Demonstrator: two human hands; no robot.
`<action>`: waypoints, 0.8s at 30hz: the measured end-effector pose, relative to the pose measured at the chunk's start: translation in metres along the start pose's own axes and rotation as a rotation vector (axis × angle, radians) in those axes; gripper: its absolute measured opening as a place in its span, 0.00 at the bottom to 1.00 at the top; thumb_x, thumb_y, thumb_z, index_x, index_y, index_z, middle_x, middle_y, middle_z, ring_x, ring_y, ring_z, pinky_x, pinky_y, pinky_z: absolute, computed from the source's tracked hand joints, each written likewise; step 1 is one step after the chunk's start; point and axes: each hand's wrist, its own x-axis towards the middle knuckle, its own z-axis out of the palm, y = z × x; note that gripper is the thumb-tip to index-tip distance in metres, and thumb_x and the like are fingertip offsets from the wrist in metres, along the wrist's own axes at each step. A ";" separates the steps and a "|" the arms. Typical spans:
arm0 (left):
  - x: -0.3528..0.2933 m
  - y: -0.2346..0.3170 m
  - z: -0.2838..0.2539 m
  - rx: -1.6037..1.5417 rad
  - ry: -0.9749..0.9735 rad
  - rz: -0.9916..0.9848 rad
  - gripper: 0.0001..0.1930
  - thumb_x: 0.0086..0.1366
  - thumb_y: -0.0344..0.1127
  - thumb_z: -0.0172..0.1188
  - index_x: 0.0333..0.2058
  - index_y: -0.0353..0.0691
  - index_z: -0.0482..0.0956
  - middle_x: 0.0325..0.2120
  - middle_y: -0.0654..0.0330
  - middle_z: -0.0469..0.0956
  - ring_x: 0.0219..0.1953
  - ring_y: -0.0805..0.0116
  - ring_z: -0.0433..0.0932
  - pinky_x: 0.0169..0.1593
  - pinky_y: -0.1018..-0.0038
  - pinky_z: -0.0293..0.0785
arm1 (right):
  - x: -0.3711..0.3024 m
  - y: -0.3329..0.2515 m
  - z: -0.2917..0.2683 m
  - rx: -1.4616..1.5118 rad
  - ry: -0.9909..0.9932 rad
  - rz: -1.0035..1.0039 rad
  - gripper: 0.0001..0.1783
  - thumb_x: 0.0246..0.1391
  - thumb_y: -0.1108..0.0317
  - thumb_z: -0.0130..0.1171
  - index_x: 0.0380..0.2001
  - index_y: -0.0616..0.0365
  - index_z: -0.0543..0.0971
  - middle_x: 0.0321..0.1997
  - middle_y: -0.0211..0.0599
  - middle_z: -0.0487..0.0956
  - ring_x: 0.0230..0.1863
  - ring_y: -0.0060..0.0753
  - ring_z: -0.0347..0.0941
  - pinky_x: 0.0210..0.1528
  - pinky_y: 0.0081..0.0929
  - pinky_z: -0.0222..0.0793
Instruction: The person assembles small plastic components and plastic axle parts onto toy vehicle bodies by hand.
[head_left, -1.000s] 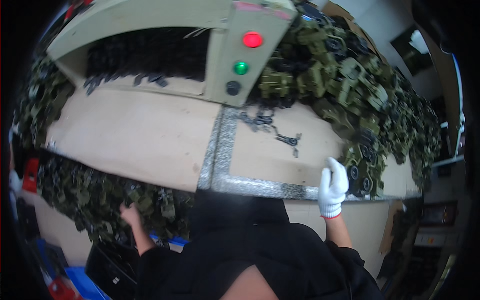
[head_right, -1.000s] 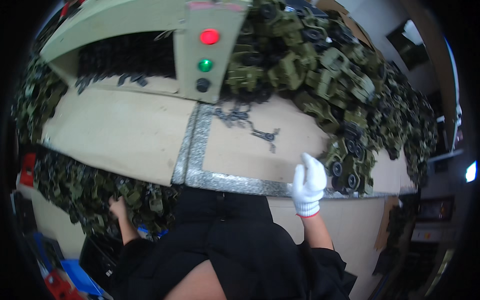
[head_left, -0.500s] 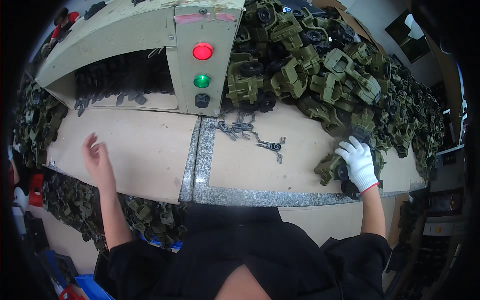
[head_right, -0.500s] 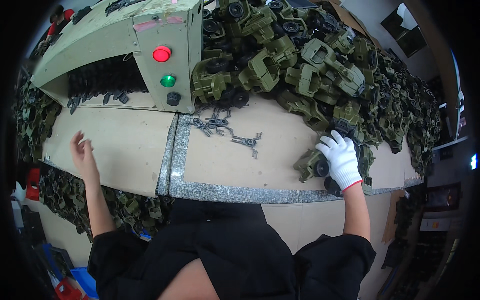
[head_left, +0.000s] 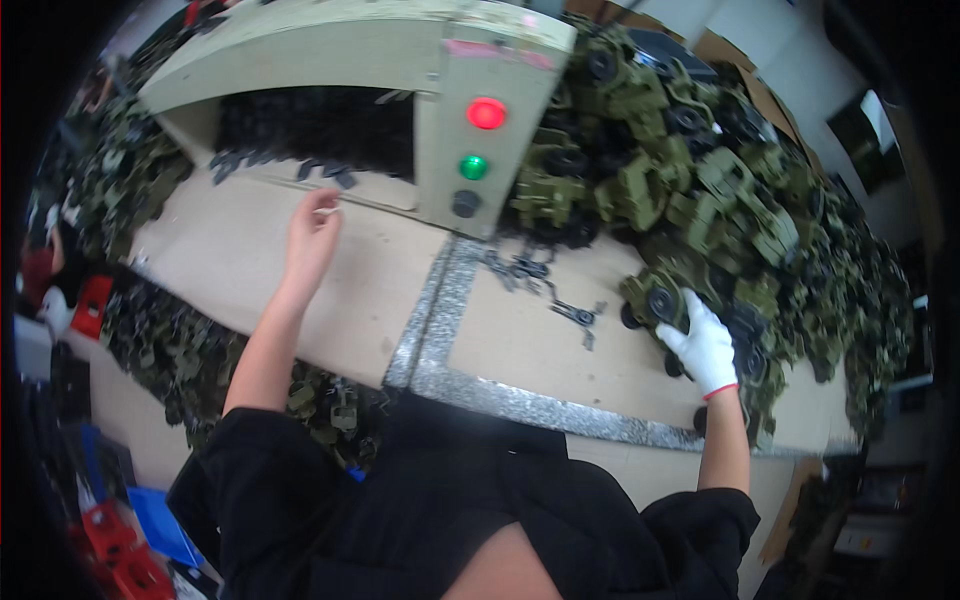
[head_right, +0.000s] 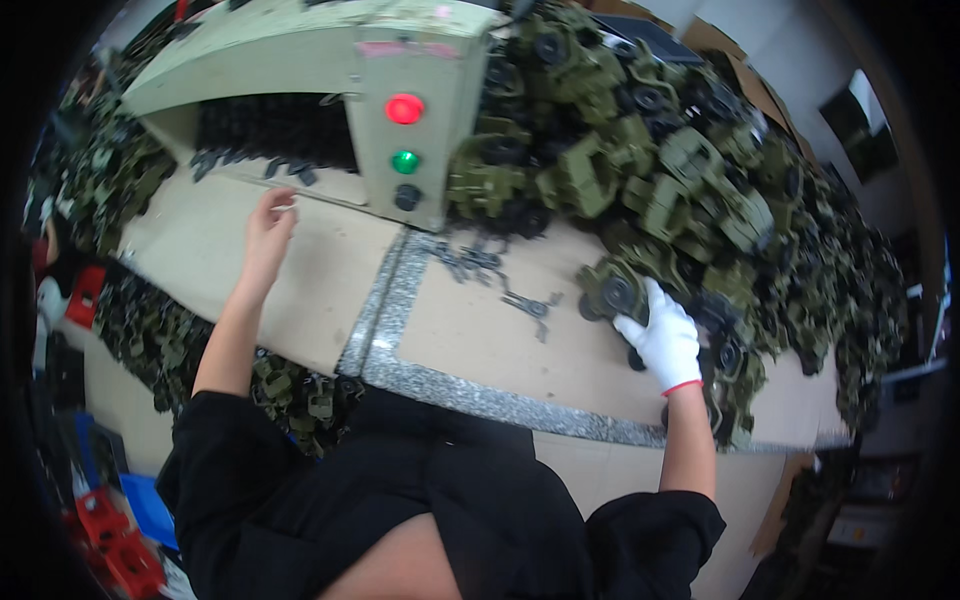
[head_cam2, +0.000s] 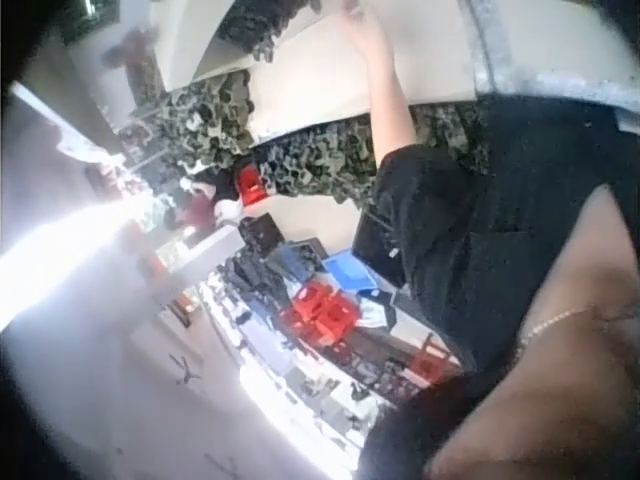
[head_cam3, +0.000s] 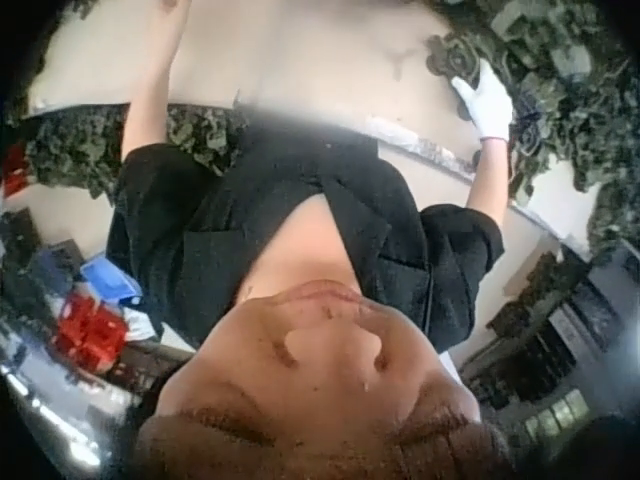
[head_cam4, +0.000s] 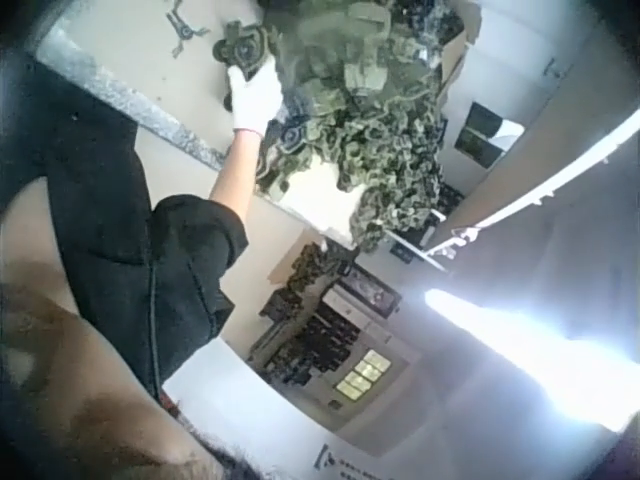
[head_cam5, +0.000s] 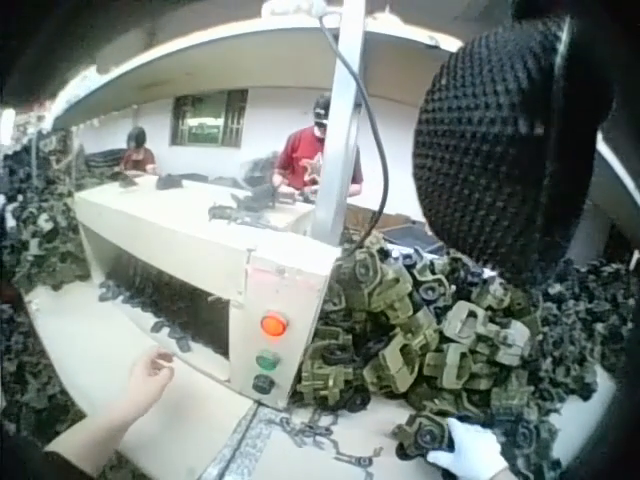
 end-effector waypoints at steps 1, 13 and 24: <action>0.003 0.001 0.003 -0.015 -0.009 -0.008 0.15 0.54 0.26 0.50 0.42 0.38 0.74 0.34 0.60 0.74 0.28 0.75 0.72 0.33 0.78 0.69 | 0.001 -0.009 0.004 -0.203 -0.013 0.012 0.38 0.38 0.48 0.64 0.50 0.59 0.68 0.38 0.45 0.75 0.39 0.47 0.72 0.41 0.39 0.67; 0.068 -0.019 0.023 0.139 0.040 0.024 0.12 0.51 0.27 0.53 0.36 0.37 0.76 0.31 0.53 0.76 0.33 0.60 0.76 0.39 0.68 0.71 | 0.002 -0.022 -0.001 -0.206 -0.080 0.260 0.37 0.25 0.57 0.70 0.40 0.60 0.65 0.33 0.49 0.77 0.35 0.51 0.75 0.38 0.39 0.71; 0.134 -0.039 0.067 0.619 0.016 0.367 0.16 0.54 0.34 0.54 0.43 0.49 0.76 0.43 0.55 0.73 0.48 0.51 0.68 0.50 0.62 0.69 | 0.031 -0.158 -0.083 -0.004 -1.038 -0.589 0.40 0.35 0.50 0.65 0.50 0.54 0.63 0.34 0.52 0.76 0.36 0.54 0.74 0.39 0.38 0.70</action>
